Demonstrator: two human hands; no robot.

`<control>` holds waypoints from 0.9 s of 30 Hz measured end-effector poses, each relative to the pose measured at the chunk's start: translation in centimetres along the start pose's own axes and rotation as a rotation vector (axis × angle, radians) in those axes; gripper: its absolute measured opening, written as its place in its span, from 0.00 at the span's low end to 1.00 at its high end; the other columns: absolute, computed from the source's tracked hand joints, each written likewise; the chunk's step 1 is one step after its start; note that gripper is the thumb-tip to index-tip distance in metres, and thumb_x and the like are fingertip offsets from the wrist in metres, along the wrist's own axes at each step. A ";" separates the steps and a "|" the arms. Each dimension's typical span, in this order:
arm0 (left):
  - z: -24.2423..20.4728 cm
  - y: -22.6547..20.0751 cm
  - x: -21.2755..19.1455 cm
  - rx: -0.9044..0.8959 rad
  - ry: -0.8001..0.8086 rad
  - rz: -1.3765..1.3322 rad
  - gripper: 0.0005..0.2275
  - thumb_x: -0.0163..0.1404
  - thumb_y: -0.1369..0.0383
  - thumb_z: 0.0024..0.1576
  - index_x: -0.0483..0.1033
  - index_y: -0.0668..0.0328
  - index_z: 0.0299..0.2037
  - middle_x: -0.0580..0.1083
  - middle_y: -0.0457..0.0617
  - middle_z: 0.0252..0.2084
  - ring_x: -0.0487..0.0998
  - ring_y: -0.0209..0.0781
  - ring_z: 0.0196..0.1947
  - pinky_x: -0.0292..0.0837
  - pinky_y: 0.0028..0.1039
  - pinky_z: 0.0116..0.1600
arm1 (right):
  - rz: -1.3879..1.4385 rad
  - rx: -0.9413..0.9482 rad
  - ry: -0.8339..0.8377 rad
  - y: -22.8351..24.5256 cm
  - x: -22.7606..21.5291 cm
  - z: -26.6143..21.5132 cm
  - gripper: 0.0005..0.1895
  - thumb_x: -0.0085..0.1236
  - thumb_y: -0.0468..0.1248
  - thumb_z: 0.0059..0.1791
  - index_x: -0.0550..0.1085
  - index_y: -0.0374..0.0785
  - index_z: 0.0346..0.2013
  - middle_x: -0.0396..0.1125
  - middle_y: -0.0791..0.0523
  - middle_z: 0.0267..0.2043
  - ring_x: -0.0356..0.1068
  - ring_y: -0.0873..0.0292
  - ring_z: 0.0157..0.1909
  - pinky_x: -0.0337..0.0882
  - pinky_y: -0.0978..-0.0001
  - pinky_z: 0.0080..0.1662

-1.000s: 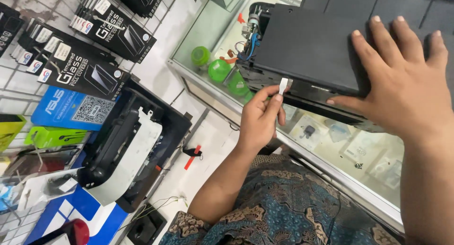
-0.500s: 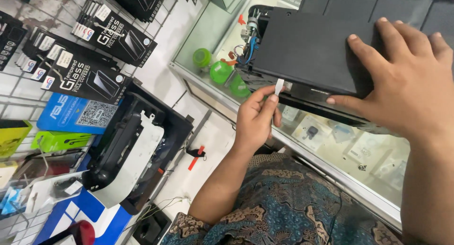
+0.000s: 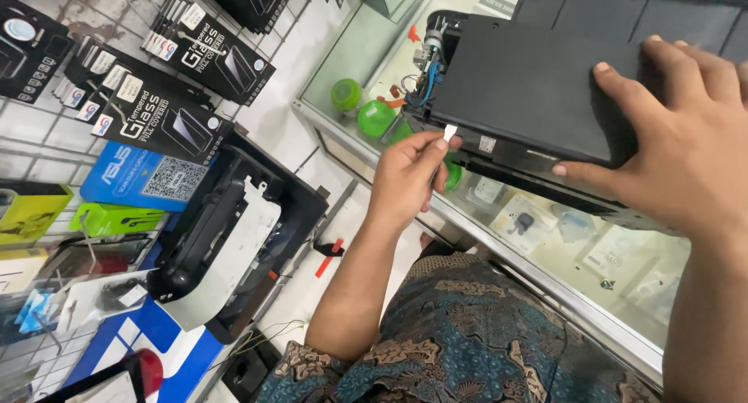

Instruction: Disassembling a printer to inspect and repair internal components on a service desk

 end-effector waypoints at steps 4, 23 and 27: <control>0.9 0.9 -0.3 0.068 0.078 0.160 0.10 0.44 0.64 0.66 0.76 0.60 0.43 0.64 0.43 0.15 0.59 0.31 0.12 0.55 0.23 0.18 | -0.137 0.002 0.049 -0.1 0.1 0.0 0.58 0.51 0.80 0.40 0.79 0.47 0.72 0.71 0.43 0.74 0.69 0.40 0.72 0.70 0.55 0.69; 2.7 4.2 0.3 0.294 0.109 0.319 0.16 0.38 0.55 0.68 0.76 0.50 0.36 0.68 0.39 0.27 0.70 0.31 0.31 0.63 0.21 0.41 | -0.148 0.047 0.089 0.6 -1.0 0.3 0.57 0.44 0.81 0.42 0.78 0.52 0.74 0.70 0.47 0.77 0.69 0.44 0.75 0.60 0.48 0.66; 1.9 4.5 1.9 0.232 -0.130 0.209 0.18 0.46 0.54 0.63 0.75 0.54 0.25 0.69 0.39 0.21 0.66 0.31 0.23 0.62 0.25 0.33 | -0.057 0.076 0.117 0.7 -1.2 0.2 0.56 0.49 0.78 0.41 0.76 0.49 0.73 0.69 0.44 0.76 0.67 0.40 0.74 0.59 0.42 0.65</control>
Point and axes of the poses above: each hand's wrist, its own z-axis towards the middle knuckle, its own x-axis out of the palm, y = z × x, the point moved 2 cm from there along z, towards the middle knuckle
